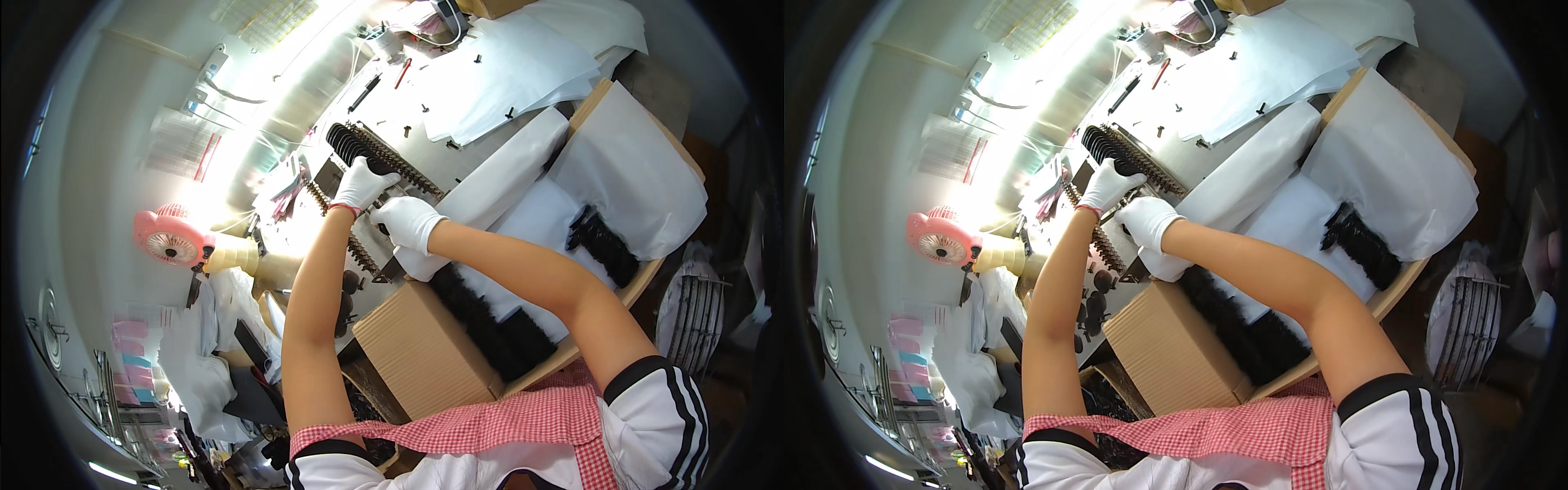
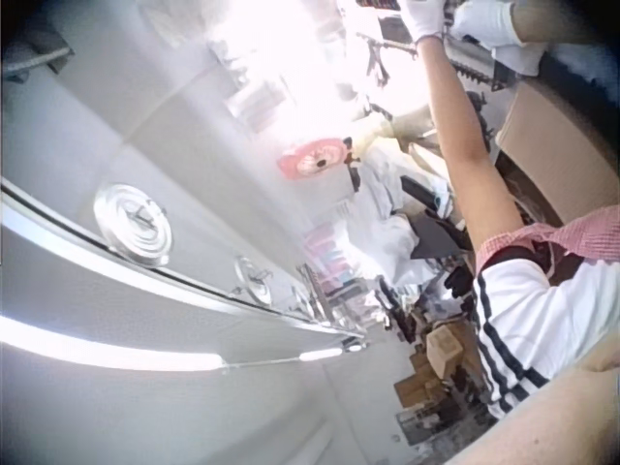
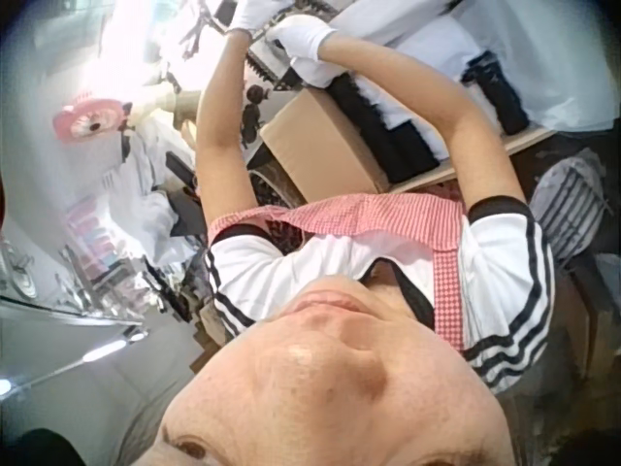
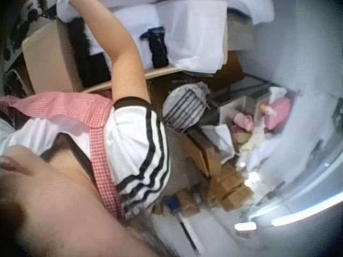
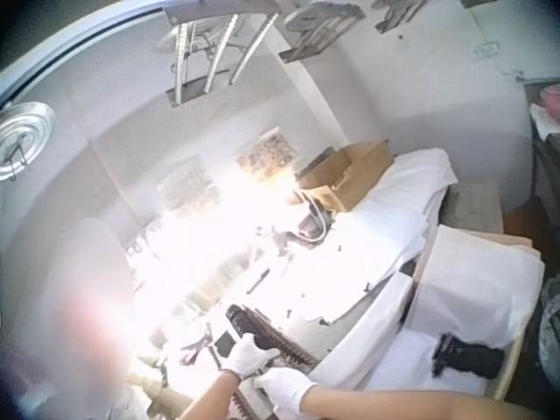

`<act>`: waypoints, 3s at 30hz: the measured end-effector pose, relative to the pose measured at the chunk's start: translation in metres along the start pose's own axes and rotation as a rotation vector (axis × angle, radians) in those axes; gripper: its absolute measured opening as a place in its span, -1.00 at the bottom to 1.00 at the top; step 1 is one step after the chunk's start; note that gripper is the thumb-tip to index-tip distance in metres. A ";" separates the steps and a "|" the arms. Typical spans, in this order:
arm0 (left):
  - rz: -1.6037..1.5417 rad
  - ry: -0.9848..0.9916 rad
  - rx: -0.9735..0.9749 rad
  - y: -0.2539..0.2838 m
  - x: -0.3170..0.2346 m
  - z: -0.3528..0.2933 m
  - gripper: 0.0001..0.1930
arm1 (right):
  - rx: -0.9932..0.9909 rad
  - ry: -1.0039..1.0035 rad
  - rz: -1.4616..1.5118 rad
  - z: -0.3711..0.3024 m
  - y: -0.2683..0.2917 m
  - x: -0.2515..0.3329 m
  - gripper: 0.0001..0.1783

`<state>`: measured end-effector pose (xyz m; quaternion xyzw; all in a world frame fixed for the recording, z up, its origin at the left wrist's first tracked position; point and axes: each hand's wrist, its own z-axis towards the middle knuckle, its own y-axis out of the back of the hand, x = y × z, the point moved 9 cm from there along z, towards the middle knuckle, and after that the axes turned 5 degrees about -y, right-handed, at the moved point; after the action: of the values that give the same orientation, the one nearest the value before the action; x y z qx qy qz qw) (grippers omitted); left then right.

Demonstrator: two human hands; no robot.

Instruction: The person repeatedly picks small black circular parts and places them into slots on metal racks. They handle the racks, lift them, and arrange them on the table. The person also moves a cardboard box and organizes parts on the work surface.

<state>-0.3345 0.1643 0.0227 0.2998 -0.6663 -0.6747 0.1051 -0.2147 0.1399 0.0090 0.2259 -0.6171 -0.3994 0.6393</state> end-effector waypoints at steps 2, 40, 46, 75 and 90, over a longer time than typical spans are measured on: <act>-0.098 0.008 -0.038 -0.005 0.000 0.001 -0.32 | 0.066 0.000 -0.092 0.001 -0.007 0.001 -0.66; -0.462 0.029 0.318 0.055 0.058 -0.060 -0.72 | -0.220 -0.047 0.193 0.016 0.015 0.020 -0.44; 0.027 -0.026 -0.054 0.039 0.083 0.020 -0.18 | -0.107 -0.084 0.023 0.029 -0.010 0.014 -0.70; -0.136 0.136 0.140 0.037 0.034 -0.080 -0.61 | -0.411 -0.015 0.419 0.036 0.018 0.019 0.04; -1.397 0.305 -0.277 0.006 0.028 -0.247 -0.17 | -0.042 0.454 0.223 -0.040 0.001 0.149 -0.10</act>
<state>-0.2236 -0.0575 0.0377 0.7299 -0.2060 -0.6130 -0.2214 -0.1874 0.0144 0.0950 0.2272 -0.4704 -0.2781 0.8060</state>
